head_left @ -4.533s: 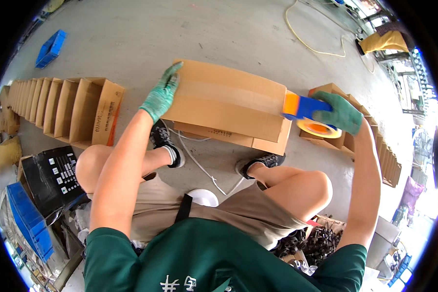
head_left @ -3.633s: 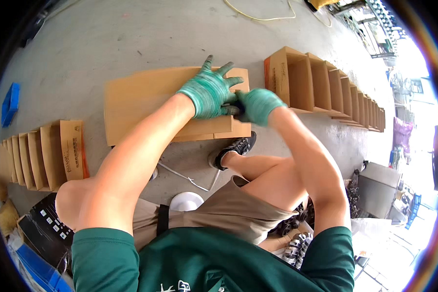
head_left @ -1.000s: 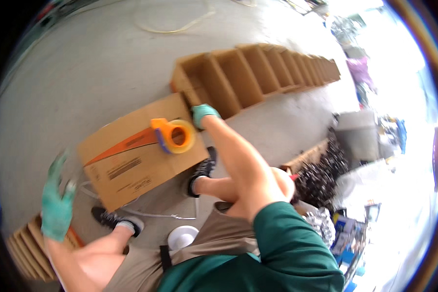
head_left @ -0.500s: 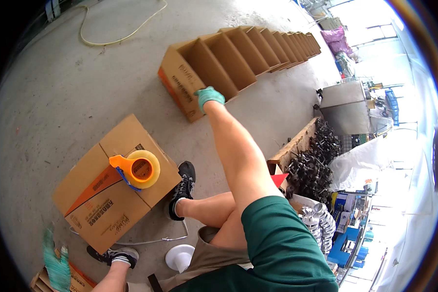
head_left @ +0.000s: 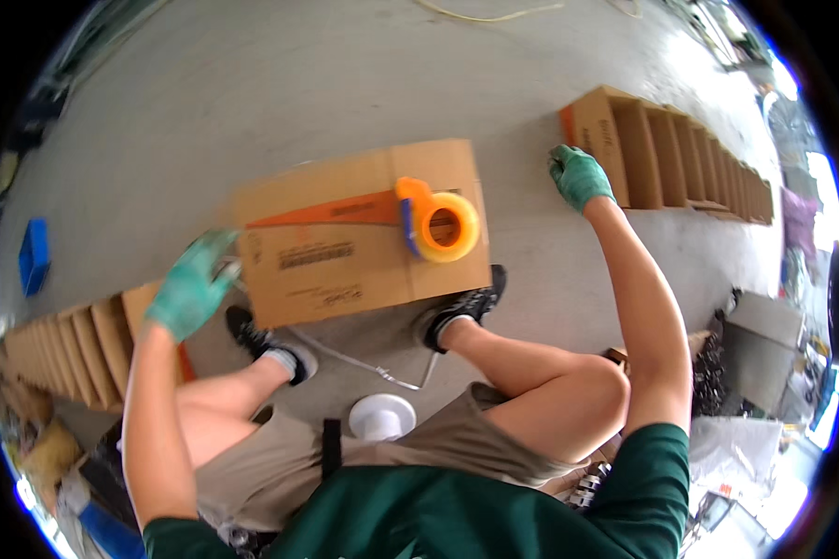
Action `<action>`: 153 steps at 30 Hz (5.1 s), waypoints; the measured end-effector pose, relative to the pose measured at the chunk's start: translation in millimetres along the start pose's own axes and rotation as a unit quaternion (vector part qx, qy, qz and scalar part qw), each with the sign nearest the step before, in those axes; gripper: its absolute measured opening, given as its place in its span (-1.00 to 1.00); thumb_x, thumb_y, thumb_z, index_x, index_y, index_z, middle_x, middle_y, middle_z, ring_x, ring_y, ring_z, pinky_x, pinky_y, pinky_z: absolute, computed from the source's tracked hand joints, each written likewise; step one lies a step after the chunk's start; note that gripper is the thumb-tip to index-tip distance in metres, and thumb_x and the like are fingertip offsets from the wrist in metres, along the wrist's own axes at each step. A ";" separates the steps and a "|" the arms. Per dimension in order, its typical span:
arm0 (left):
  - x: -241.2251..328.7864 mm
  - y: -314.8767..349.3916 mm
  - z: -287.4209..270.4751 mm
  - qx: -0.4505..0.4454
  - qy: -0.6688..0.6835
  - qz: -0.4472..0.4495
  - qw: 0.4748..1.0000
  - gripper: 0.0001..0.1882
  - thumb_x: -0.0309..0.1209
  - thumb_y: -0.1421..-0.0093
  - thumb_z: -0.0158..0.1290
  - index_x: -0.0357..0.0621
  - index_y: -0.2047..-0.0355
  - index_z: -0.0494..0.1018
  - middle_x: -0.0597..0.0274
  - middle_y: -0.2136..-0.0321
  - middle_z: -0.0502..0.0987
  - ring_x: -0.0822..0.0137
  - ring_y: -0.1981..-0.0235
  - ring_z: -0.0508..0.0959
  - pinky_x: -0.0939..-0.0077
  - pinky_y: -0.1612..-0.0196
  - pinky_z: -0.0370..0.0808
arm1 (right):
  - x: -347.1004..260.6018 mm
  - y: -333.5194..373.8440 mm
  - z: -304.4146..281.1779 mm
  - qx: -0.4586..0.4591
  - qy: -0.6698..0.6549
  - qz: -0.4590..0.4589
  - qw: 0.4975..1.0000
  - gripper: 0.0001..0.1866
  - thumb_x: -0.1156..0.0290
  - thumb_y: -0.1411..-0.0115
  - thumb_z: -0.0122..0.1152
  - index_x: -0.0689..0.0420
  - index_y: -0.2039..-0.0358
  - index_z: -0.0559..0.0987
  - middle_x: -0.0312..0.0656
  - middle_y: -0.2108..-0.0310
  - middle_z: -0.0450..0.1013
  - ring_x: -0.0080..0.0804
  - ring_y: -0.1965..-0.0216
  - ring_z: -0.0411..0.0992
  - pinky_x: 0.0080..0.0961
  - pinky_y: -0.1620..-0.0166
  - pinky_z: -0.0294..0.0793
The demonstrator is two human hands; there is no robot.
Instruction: The person sits on the floor and repeatedly assembles and seals cardboard boxes. They fold the flaps of each box and use a handheld tape dispenser to apply packing tape to the seams. The person handles the boxes one at a time, moving the sealed units to a stack nearby.
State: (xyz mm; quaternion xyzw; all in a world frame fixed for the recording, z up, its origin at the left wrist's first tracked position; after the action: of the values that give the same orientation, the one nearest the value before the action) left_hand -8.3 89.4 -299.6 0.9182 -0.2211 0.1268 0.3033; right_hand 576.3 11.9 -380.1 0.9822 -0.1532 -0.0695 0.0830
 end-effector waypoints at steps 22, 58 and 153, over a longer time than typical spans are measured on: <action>-153.5 -48.7 192.0 0.140 0.359 -0.207 0.899 -0.54 -0.39 -0.34 -0.07 -0.30 -0.21 0.32 -0.02 0.09 0.57 0.25 0.12 0.54 0.39 0.04 0.43 | -234.8 111.8 125.1 -0.075 -0.019 -0.099 0.992 -0.55 0.58 -0.19 0.08 -0.07 -0.09 0.48 0.10 0.23 0.50 0.05 0.21 0.55 -0.13 0.15 0.53; -180.8 101.1 -26.2 0.423 0.405 -0.140 0.798 -0.56 -0.62 -0.17 -0.01 -0.22 -0.09 0.44 0.26 0.17 0.58 0.42 0.24 0.54 0.50 0.09 0.49 | -321.7 120.4 -95.5 0.080 0.027 -0.196 0.977 -0.19 0.31 -0.18 0.27 -0.02 -0.40 0.13 -0.06 -0.40 0.09 0.10 -0.37 0.11 -0.13 -0.28 0.35; -72.0 26.7 40.4 0.359 0.336 0.070 0.868 -0.46 -0.52 -0.38 -0.11 0.08 -0.35 0.22 -0.03 -0.27 0.28 0.08 -0.26 0.31 0.29 -0.33 0.23 | -215.1 63.3 -118.2 0.047 -0.655 -0.087 0.749 -0.52 0.41 -0.19 0.12 0.22 -0.14 0.49 -0.11 0.10 0.52 -0.45 0.17 0.50 -0.52 0.04 0.53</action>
State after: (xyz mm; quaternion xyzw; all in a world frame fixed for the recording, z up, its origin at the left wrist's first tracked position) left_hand -79.9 69.2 -344.3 0.8477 -0.1090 0.5191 -0.0008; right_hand 374.2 36.4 -229.0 0.7073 -0.0870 -0.6957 -0.0903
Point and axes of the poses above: each hand's wrist, its own y-axis away from the middle knuckle, its own z-axis out of the palm, x = y × z, the point moved 5 cm from there along -y, towards the middle knuckle
